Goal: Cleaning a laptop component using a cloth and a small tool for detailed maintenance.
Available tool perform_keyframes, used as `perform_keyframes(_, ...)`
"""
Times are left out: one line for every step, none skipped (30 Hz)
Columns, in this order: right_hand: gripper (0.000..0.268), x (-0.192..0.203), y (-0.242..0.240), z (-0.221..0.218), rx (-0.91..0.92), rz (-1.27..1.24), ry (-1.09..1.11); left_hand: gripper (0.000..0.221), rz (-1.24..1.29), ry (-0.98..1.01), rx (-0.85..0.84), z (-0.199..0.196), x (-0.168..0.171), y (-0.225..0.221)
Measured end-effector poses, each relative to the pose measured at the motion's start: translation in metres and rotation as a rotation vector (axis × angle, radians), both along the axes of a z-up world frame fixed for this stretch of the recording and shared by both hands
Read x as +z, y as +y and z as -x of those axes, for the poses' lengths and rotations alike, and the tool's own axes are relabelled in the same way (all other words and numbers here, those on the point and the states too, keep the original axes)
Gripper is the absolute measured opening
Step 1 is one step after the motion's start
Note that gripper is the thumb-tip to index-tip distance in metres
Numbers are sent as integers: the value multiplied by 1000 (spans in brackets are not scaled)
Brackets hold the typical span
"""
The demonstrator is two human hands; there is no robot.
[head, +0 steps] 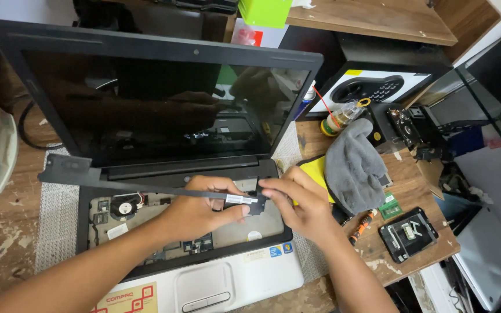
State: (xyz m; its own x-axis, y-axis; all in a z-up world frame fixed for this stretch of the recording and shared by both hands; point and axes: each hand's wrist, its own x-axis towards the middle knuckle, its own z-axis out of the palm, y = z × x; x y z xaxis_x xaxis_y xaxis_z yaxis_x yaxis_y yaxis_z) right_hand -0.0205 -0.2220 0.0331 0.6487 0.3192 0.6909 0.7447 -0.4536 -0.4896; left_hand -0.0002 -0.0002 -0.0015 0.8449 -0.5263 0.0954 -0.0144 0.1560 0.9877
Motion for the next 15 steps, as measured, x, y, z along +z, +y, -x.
perform_keyframes(10, 1, -1, -2, 1, 1, 3, 15, 1, 3, 1, 0, 2, 0)
perform_keyframes(12, 2, -1, -3, -49, 39, -46, 14, -12, -13, -10, 0, 5, 0)
perform_keyframes(14, 2, -2, -5, -101, 78, -96, 13, -25, -30, -21, 0, 7, 0)
perform_keyframes(14, 3, -4, -5, -102, 78, -96, 13, -25, -30, -22, 1, 7, 0)
perform_keyframes(13, 5, -7, -6, -90, 39, -86, 12, -27, -40, -17, 1, 7, 0)
perform_keyframes(13, 6, -9, -7, -78, 1, -77, 12, -28, -51, -13, 1, 6, -1)
perform_keyframes(13, 8, -8, -6, -76, -1, -81, 12, -30, -54, -11, 0, 8, 0)
perform_keyframes(12, 9, -7, -5, 3, -51, -12, 10, -31, -56, -18, -1, 9, 0)
perform_keyframes(12, 10, -6, -2, 82, -100, 63, 9, -30, -53, -24, 0, 9, 1)
perform_keyframes(12, 6, -6, -4, 84, -101, 64, 9, -30, -51, -23, 1, 9, 1)
perform_keyframes(13, 2, -6, -6, 3, -21, 22, 8, -55, -62, -31, 2, 9, 1)
perform_keyframes(15, -2, -7, -8, -77, 58, -20, 6, -80, -73, -39, 2, 9, 1)
perform_keyframes(15, -2, -9, -9, -80, 58, -19, 6, -80, -72, -43, 2, 12, 1)
perform_keyframes(15, -1, -11, -10, -115, 54, -30, 8, -57, -70, -43, 3, 15, 1)
perform_keyframes(15, 0, -12, -12, -146, 50, -45, 10, -34, -73, -39, 2, 18, 2)
